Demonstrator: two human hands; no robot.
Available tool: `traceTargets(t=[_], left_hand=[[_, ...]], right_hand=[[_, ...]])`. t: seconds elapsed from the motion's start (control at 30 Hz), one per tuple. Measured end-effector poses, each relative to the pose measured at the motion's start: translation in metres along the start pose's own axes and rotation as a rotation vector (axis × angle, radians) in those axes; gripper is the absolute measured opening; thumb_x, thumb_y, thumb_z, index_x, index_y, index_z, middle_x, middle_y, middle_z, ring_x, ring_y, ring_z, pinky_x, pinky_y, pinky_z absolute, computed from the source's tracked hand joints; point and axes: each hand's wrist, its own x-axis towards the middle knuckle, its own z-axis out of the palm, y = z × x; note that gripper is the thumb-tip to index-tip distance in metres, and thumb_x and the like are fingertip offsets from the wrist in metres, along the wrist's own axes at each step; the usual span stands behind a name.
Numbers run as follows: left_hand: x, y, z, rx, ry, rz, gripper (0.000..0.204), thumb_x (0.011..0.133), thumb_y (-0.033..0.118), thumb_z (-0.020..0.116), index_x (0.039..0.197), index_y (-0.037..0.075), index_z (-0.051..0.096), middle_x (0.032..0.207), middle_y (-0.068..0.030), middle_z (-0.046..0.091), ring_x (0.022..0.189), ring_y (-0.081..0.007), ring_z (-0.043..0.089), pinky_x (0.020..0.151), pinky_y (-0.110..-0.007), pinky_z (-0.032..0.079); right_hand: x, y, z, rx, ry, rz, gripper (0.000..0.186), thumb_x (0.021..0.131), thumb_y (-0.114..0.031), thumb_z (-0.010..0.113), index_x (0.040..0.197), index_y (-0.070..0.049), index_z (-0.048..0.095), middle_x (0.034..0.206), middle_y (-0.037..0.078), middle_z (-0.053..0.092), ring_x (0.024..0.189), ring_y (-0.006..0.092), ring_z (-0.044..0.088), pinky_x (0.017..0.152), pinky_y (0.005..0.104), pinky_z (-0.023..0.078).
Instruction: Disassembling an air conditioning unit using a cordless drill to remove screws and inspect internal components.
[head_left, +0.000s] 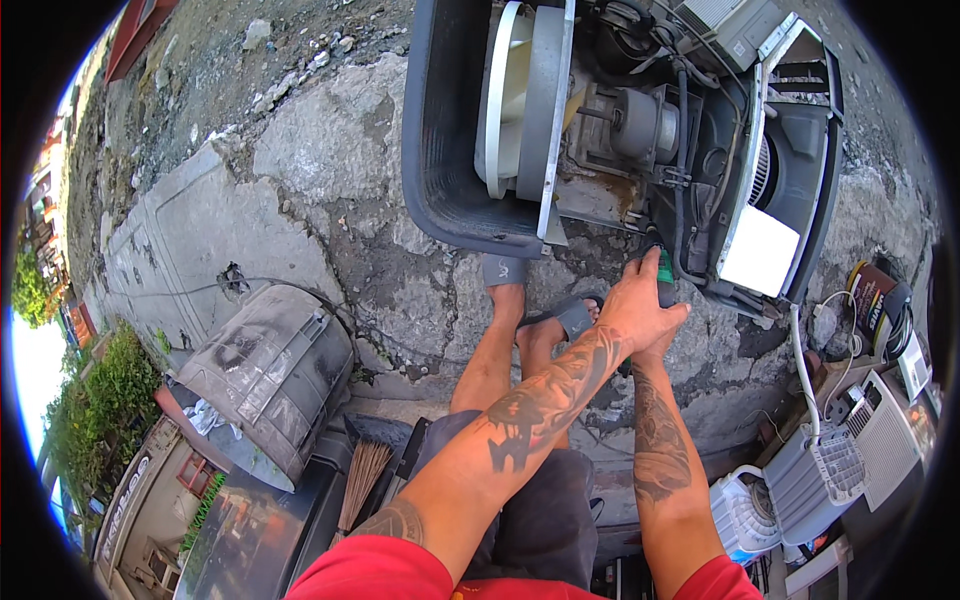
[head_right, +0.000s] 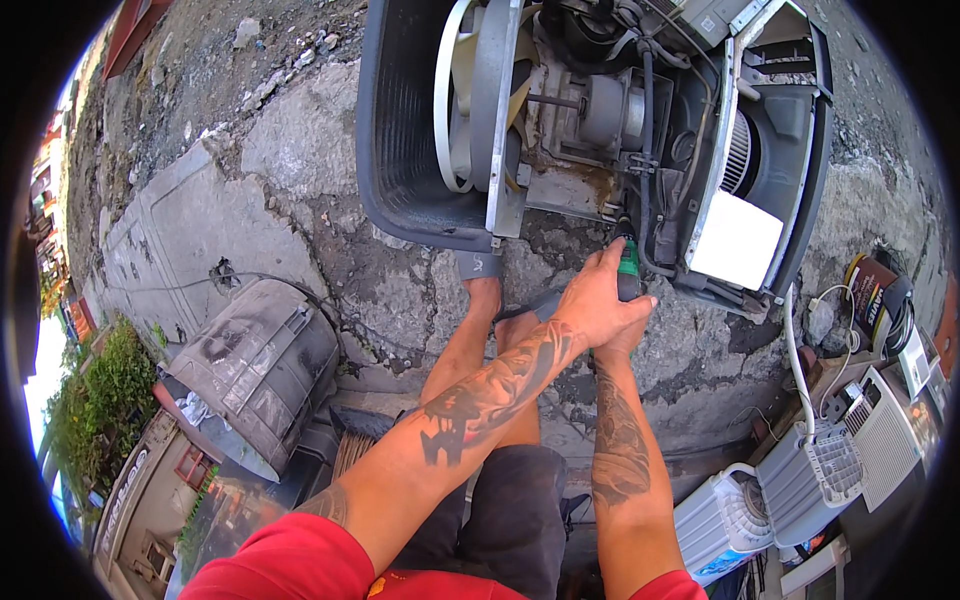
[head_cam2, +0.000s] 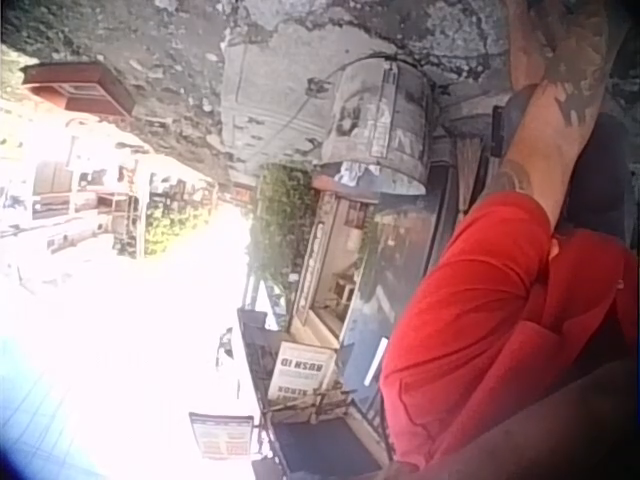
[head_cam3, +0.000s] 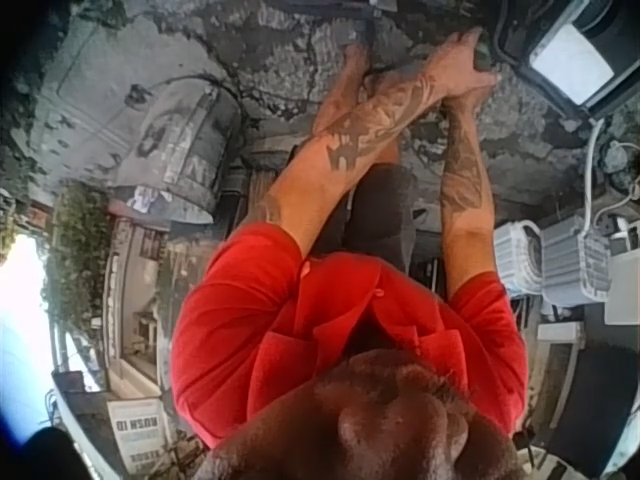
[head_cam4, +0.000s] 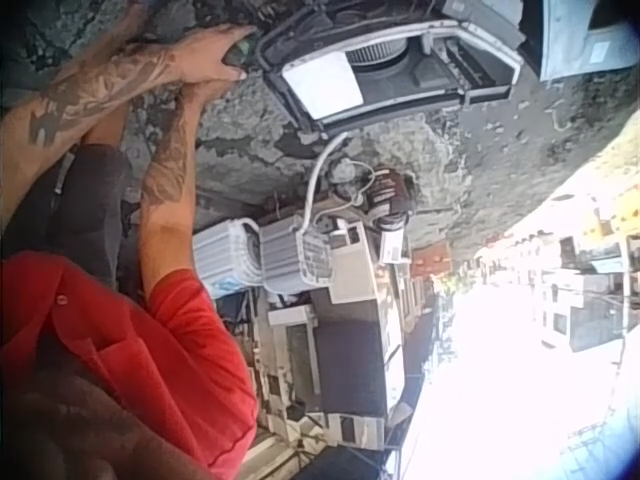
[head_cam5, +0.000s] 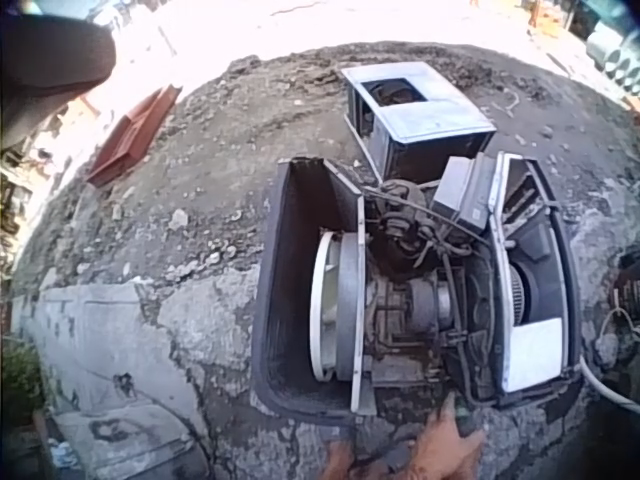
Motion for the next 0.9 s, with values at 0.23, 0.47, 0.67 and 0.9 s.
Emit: traceTargets(t=[0.23, 0.47, 0.67, 0.9], left_hand=[[-0.001, 0.003, 0.001, 0.016, 0.002, 0.016, 0.093, 0.072, 0.038, 0.073, 0.144, -0.002, 0.028, 0.132, -0.0267, 0.046, 0.12, -0.042, 0.05, 0.101, -0.043, 0.042], [-0.002, 0.0, -0.005, 0.014, -0.003, 0.009, 0.093, 0.072, 0.037, 0.073, 0.143, -0.002, 0.029, 0.132, -0.0267, 0.046, 0.12, -0.0425, 0.05, 0.101, -0.043, 0.042], [-0.001, 0.004, -0.004, -0.004, -0.023, 0.009, 0.092, 0.072, 0.037, 0.073, 0.143, -0.002, 0.029, 0.132, -0.0272, 0.046, 0.119, -0.0426, 0.05, 0.101, -0.043, 0.042], [0.01, 0.015, -0.012, 0.021, 0.002, -0.032, 0.092, 0.069, 0.035, 0.073, 0.142, -0.004, 0.032, 0.129, -0.0289, 0.05, 0.12, -0.0426, 0.05, 0.102, -0.041, 0.042]], right_hand=[[0.011, 0.026, -0.006, -0.216, 0.066, 0.042, 0.029, 0.097, -0.031, 0.047, 0.107, -0.006, 0.058, 0.101, 0.008, 0.064, 0.089, 0.0198, 0.062, 0.076, 0.037, 0.05], [0.003, 0.013, 0.001, -0.286, 0.009, -0.008, 0.025, 0.091, -0.026, 0.058, 0.104, -0.005, 0.061, 0.1, 0.009, 0.065, 0.089, 0.0216, 0.063, 0.077, 0.0386, 0.049], [0.006, 0.015, -0.004, -0.265, 0.015, -0.063, 0.025, 0.091, -0.024, 0.059, 0.106, -0.004, 0.059, 0.099, 0.009, 0.064, 0.089, 0.0218, 0.062, 0.076, 0.0383, 0.049], [0.002, -0.043, -0.002, -0.267, -0.147, -0.082, 0.045, 0.086, -0.018, 0.066, 0.12, -0.001, 0.043, 0.11, 0.012, 0.056, 0.101, 0.0201, 0.055, 0.086, 0.0359, 0.046]])
